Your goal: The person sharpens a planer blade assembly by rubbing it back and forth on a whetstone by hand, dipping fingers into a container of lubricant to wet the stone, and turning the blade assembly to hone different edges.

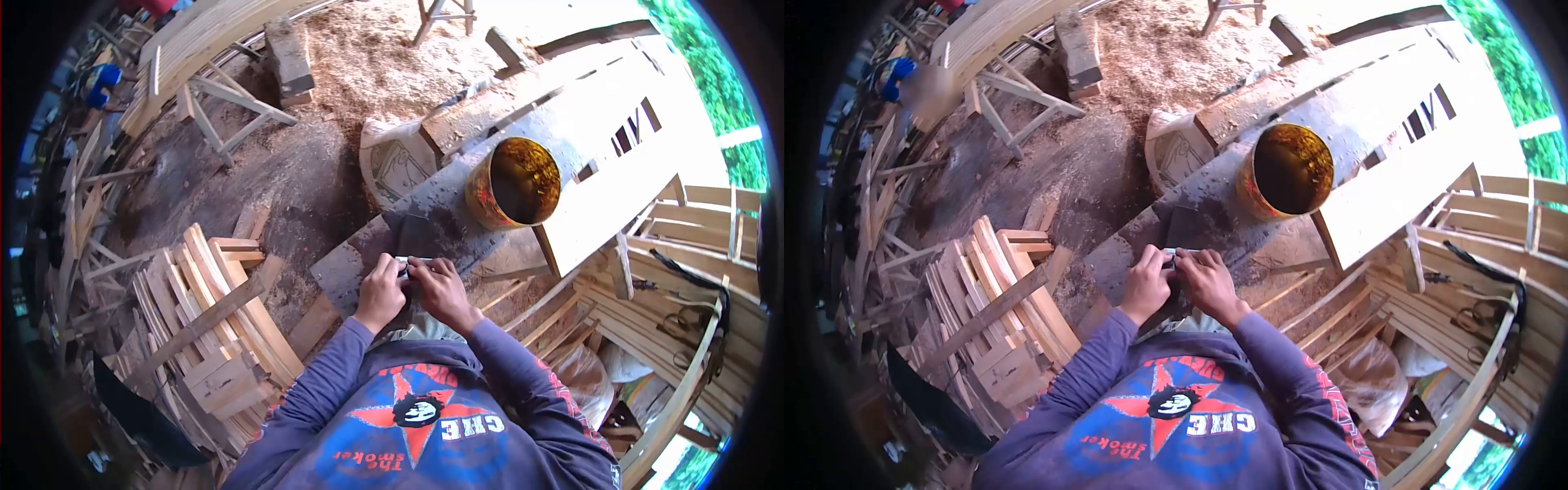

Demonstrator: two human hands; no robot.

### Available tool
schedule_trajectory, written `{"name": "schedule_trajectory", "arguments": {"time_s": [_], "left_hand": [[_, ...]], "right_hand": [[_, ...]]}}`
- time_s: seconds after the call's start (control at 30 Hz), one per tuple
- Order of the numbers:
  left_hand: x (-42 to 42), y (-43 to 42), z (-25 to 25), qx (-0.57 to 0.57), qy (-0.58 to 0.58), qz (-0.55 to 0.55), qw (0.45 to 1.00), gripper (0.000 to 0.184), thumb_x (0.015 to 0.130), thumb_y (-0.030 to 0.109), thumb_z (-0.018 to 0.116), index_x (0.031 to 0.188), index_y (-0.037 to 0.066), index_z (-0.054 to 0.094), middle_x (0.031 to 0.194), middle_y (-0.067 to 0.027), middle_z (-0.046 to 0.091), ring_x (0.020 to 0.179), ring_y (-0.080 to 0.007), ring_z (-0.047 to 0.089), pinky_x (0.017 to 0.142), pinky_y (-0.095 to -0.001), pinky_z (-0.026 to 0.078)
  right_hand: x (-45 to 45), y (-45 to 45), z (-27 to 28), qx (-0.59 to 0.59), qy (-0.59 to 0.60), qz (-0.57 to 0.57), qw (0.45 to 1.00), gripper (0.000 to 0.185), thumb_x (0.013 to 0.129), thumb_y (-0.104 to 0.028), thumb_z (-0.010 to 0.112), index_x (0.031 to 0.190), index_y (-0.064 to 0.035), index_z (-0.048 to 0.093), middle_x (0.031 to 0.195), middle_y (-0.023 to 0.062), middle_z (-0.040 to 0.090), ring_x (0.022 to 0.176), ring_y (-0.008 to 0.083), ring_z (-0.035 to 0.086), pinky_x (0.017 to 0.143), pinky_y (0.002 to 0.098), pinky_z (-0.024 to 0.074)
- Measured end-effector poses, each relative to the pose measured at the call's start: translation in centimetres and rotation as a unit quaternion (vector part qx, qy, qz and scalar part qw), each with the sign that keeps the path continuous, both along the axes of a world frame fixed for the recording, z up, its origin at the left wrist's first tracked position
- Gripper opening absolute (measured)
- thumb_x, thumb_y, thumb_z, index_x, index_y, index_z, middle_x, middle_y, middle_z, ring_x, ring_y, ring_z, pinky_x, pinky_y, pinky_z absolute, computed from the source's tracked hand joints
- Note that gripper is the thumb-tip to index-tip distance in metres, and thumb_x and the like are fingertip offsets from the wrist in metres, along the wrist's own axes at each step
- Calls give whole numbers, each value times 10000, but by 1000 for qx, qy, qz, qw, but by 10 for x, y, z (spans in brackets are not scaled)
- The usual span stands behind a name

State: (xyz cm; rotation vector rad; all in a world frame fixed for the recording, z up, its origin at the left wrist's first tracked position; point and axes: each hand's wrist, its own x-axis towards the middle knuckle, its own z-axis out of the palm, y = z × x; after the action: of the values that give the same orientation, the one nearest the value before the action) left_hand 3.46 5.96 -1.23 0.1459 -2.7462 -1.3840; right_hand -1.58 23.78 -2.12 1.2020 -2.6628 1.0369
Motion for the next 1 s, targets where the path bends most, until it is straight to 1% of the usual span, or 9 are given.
{"name": "schedule_trajectory", "arguments": {"time_s": [0.13,0.23,0.33,0.53,0.6,0.8,0.83,0.9,1.0], "left_hand": [[-68,-30,8,-31,-1,25,999,126,903,65,687,977,-3,611,1047,-223,610,994,-466,645,867,-538,530],[-32,-18,-12,-39,62,-9,997,174,875,62,723,1015,3,638,1049,-215,610,986,-464,665,858,-541,545],[-4,13,7,-31,-26,53,998,226,865,-5,696,1086,40,679,1090,-184,615,1044,-457,653,873,-548,537],[-31,-9,-18,-68,65,50,994,120,910,58,674,1013,15,628,1061,-203,610,953,-458,654,802,-552,529],[11,21,11,-45,33,58,997,120,907,59,670,1010,16,625,1062,-201,608,924,-470,650,786,-563,527],[-32,-8,-28,-124,54,81,988,200,828,33,648,1018,13,590,1115,-229,595,952,-479,636,817,-573,521],[-23,-4,-23,-113,39,87,989,207,829,31,648,1029,12,597,1125,-226,595,966,-470,635,833,-567,520],[-9,7,-19,-87,52,95,990,222,837,31,654,1052,9,607,1143,-209,598,1001,-447,633,873,-546,517],[1,17,-7,-82,83,105,988,225,852,40,670,1066,6,609,1146,-186,603,1037,-419,630,908,-517,512]], "right_hand": [[-70,-37,18,20,27,24,999,410,847,-79,635,1256,-69,623,1105,127,738,1009,356,637,932,480,482],[-48,-13,7,20,31,42,998,398,835,-78,650,1233,-82,627,1105,124,734,1024,357,659,965,498,476],[-37,3,1,-11,11,74,997,413,843,-91,638,1255,-86,609,1199,143,728,1071,378,670,1000,508,475],[-56,-9,-1,33,-11,54,998,402,855,-107,636,1255,-67,613,1104,134,720,1010,373,640,957,510,490],[-29,15,-9,-54,20,119,991,333,871,-144,659,1199,-89,658,1168,130,725,1041,357,644,941,504,496],[-78,-23,18,-11,-13,129,991,354,885,-90,569,1228,-71,657,1161,132,735,1073,365,636,988,467,467],[-81,-18,16,90,-42,151,984,364,902,-119,571,1251,-89,665,1187,129,733,1094,371,636,971,479,481],[-71,-7,-2,21,-61,132,989,355,848,-74,688,1201,-53,706,1263,134,729,1157,358,659,1013,463,492],[-64,1,14,11,-62,177,982,369,832,-24,669,1198,-39,705,1347,155,701,1239,353,637,1040,472,504]]}}
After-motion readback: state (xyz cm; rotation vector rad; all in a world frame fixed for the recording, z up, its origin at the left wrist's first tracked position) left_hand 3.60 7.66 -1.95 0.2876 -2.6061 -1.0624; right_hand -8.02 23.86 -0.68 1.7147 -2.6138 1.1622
